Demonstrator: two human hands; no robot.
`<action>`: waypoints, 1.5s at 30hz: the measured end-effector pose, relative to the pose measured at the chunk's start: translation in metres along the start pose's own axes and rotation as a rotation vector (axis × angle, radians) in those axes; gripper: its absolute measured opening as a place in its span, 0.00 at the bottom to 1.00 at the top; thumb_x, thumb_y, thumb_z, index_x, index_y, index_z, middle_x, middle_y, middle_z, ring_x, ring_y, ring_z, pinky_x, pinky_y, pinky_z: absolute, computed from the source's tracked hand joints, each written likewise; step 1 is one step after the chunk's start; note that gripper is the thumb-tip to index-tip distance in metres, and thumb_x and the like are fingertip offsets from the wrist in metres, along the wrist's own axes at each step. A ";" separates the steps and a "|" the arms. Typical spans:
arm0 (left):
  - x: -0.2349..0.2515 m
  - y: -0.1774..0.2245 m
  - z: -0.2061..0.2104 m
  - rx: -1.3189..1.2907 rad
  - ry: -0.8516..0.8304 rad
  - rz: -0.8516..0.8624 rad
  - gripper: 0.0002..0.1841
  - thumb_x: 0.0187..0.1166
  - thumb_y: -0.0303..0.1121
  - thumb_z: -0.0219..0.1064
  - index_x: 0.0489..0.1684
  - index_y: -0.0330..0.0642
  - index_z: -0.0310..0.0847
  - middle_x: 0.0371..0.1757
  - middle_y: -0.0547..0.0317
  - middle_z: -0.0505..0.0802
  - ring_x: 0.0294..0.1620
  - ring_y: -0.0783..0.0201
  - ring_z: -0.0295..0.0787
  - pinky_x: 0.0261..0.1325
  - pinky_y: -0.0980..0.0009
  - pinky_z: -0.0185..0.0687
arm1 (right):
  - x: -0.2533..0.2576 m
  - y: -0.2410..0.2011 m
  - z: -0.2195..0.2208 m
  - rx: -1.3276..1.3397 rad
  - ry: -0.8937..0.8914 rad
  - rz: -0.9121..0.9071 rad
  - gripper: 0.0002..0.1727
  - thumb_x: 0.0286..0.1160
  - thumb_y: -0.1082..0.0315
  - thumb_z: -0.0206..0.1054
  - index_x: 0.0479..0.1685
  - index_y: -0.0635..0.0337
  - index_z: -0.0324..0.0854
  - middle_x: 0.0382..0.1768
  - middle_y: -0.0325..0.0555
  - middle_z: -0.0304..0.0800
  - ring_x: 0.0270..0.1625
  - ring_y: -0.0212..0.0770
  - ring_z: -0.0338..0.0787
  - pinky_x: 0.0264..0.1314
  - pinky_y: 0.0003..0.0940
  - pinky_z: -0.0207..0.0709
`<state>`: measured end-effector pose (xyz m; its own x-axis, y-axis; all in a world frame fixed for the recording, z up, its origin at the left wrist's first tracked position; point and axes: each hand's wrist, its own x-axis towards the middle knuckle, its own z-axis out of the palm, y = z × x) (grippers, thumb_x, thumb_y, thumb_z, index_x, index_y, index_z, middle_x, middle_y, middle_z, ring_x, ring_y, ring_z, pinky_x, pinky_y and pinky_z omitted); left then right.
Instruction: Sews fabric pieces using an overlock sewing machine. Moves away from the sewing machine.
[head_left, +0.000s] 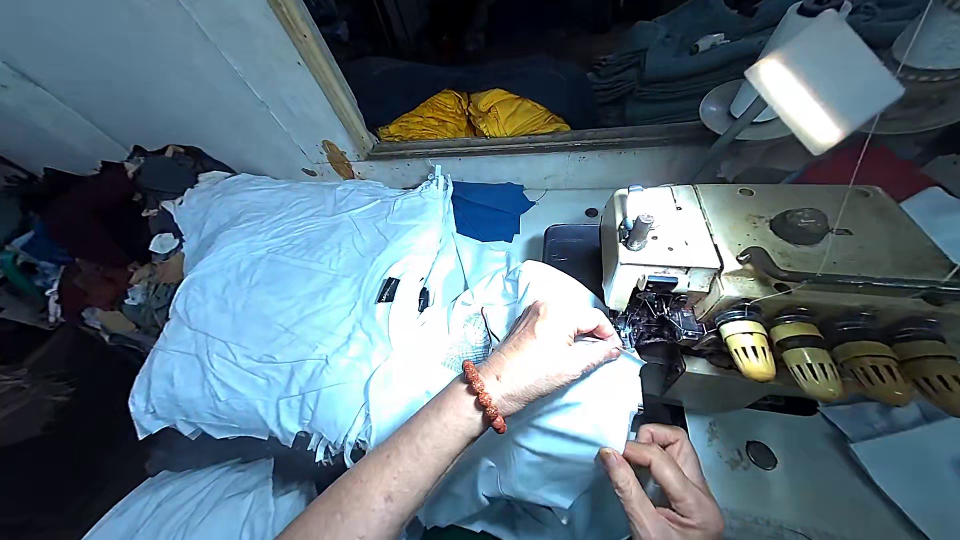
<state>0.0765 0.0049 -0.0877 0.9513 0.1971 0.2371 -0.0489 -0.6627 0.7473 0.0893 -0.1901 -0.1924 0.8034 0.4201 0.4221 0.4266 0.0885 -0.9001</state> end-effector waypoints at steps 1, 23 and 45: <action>0.002 -0.003 0.002 0.013 -0.005 -0.004 0.04 0.75 0.31 0.73 0.31 0.43 0.93 0.27 0.67 0.91 0.31 0.77 0.85 0.37 0.77 0.79 | -0.001 0.003 0.000 0.029 0.003 0.019 0.05 0.65 0.70 0.78 0.27 0.56 0.87 0.44 0.37 0.81 0.54 0.20 0.79 0.59 0.10 0.73; -0.023 -0.008 0.034 0.697 0.194 0.373 0.10 0.75 0.29 0.64 0.37 0.41 0.94 0.38 0.56 0.94 0.31 0.60 0.88 0.29 0.68 0.81 | 0.005 -0.021 -0.025 0.570 -0.116 0.452 0.19 0.63 0.85 0.63 0.37 0.44 0.73 0.27 0.20 0.83 0.28 0.16 0.82 0.31 0.13 0.78; -0.186 -0.056 -0.016 0.377 0.023 -0.889 0.16 0.81 0.35 0.64 0.58 0.35 0.87 0.27 0.45 0.91 0.29 0.45 0.89 0.40 0.43 0.83 | 0.053 -0.020 -0.007 0.326 -0.018 0.320 0.20 0.53 0.87 0.65 0.21 0.46 0.70 0.15 0.20 0.72 0.16 0.16 0.70 0.19 0.11 0.67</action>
<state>-0.1030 0.0166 -0.1635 0.5870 0.7503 -0.3041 0.7911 -0.4517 0.4125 0.1262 -0.1758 -0.1510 0.8649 0.4880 0.1177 0.0024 0.2304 -0.9731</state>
